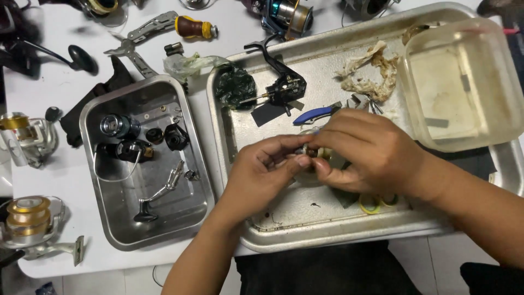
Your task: A person is meticulously sanding and cleaning a small internal component of a fishing reel using sandpaper and a small metal pick.
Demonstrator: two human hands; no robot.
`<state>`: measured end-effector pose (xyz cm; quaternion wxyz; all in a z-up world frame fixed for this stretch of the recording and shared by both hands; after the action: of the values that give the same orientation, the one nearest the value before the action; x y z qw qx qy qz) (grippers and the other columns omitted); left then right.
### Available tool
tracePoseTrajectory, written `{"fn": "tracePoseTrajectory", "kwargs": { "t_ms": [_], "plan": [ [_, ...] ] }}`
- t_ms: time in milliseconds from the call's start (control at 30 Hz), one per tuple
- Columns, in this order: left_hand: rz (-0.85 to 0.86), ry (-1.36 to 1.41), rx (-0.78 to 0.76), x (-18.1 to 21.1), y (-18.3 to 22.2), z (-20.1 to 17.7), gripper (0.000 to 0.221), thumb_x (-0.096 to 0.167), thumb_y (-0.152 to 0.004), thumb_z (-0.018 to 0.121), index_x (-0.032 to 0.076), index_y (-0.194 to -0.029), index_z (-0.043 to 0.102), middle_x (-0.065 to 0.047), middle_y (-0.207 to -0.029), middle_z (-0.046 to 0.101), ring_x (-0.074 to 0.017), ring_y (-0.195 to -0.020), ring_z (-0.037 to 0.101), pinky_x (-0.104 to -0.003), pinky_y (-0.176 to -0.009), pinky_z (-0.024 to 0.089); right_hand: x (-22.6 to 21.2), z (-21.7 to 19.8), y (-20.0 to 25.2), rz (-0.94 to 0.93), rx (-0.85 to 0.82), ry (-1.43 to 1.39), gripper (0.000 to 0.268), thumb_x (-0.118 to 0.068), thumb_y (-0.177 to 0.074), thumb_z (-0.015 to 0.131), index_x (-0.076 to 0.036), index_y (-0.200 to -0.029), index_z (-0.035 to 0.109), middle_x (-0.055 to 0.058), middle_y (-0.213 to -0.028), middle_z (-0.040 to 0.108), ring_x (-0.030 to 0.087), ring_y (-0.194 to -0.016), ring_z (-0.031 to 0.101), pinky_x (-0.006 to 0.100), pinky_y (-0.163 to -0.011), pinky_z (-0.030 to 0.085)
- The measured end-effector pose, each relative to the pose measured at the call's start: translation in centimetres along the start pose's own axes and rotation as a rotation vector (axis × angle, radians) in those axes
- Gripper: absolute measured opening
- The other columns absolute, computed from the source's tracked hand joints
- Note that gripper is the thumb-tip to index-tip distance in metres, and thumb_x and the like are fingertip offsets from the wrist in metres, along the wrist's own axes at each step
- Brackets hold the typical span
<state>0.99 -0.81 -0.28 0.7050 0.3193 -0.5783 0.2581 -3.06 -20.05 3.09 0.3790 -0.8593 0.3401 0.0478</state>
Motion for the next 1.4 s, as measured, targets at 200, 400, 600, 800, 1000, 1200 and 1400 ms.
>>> {"fn": "tracePoseTrajectory", "kwargs": {
  "t_ms": [200, 400, 600, 800, 1000, 1200, 1400],
  "plan": [
    [0.013, 0.182, -0.043, -0.6, 0.1, -0.2, 0.037, 0.017, -0.097, 0.069, 0.001, -0.131, 0.066, -0.009, -0.113, 0.074, -0.0159, -0.101, 0.071, -0.029, -0.096, 0.059, -0.8, -1.5, -0.4, 0.096, 0.020, -0.070, 0.026, -0.004, -0.088, 0.076, 0.012, -0.108, 0.070, 0.021, -0.095, 0.075, 0.030, -0.081, 0.071, 0.039, -0.076, 0.061],
    [0.162, 0.101, -0.137, -0.4, -0.2, -0.5, 0.034, 0.022, -0.104, 0.062, 0.007, -0.134, 0.064, -0.015, -0.149, 0.059, -0.0275, -0.144, 0.054, -0.041, -0.123, 0.044, -1.0, -1.6, -0.1, 0.173, 0.022, -0.067, 0.030, -0.010, -0.086, 0.082, 0.008, -0.108, 0.071, 0.021, -0.097, 0.073, 0.029, -0.086, 0.071, 0.038, -0.080, 0.060],
    [0.034, 0.190, -0.113, 0.0, -0.3, 0.1, 0.037, 0.016, -0.101, 0.063, 0.001, -0.134, 0.063, -0.014, -0.147, 0.061, -0.0215, -0.124, 0.065, -0.029, -0.099, 0.059, -0.7, -0.9, 0.4, 0.238, 0.070, -0.140, 0.025, -0.008, -0.086, 0.078, 0.009, -0.104, 0.072, 0.022, -0.095, 0.073, 0.029, -0.085, 0.072, 0.035, -0.078, 0.061],
    [-0.015, 0.218, -0.059, 0.0, -0.2, 0.4, 0.038, 0.016, -0.097, 0.066, 0.001, -0.132, 0.066, -0.012, -0.142, 0.065, -0.0175, -0.114, 0.067, -0.026, -0.096, 0.059, -0.8, -0.8, 0.4, 0.252, 0.075, -0.147, 0.019, -0.005, -0.087, 0.076, 0.008, -0.100, 0.073, 0.022, -0.093, 0.073, 0.029, -0.082, 0.073, 0.036, -0.077, 0.061],
    [-0.034, 0.226, -0.047, 0.3, -0.1, 0.6, 0.039, 0.015, -0.097, 0.066, 0.000, -0.133, 0.065, -0.012, -0.135, 0.068, -0.0150, -0.100, 0.070, -0.024, -0.093, 0.059, -1.1, -0.7, 0.3, 0.261, 0.086, -0.162, 0.018, -0.003, -0.085, 0.077, 0.009, -0.097, 0.072, 0.023, -0.092, 0.074, 0.031, -0.082, 0.074, 0.037, -0.077, 0.062],
    [0.095, -0.110, 0.031, 0.7, -0.3, 0.3, 0.036, 0.027, -0.096, 0.065, 0.011, -0.129, 0.068, -0.012, -0.135, 0.070, -0.0227, -0.127, 0.067, -0.033, -0.110, 0.054, -1.0, -0.2, 0.9, 0.398, 0.106, -0.203, 0.017, -0.001, -0.084, 0.080, 0.006, -0.098, 0.073, 0.020, -0.097, 0.075, 0.028, -0.088, 0.074, 0.034, -0.082, 0.062],
    [0.131, -0.303, 0.160, 0.9, -0.3, 0.4, 0.030, 0.026, -0.094, 0.069, 0.013, -0.121, 0.074, -0.005, -0.121, 0.074, -0.0178, -0.115, 0.071, -0.029, -0.102, 0.055, -0.3, 0.3, 1.6, 0.560, 0.120, -0.263, 0.019, -0.001, -0.082, 0.083, 0.004, -0.098, 0.075, 0.017, -0.096, 0.076, 0.022, -0.088, 0.075, 0.029, -0.082, 0.061]
  ]
}}
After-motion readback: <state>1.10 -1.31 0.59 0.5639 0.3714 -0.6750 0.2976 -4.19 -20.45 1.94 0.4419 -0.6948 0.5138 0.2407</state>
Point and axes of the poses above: each hand's wrist, its own y-axis away from the middle knuckle, its own z-axis out of the palm, x = y × z, the point moved 2 cm from there along -y, towards the middle knuckle
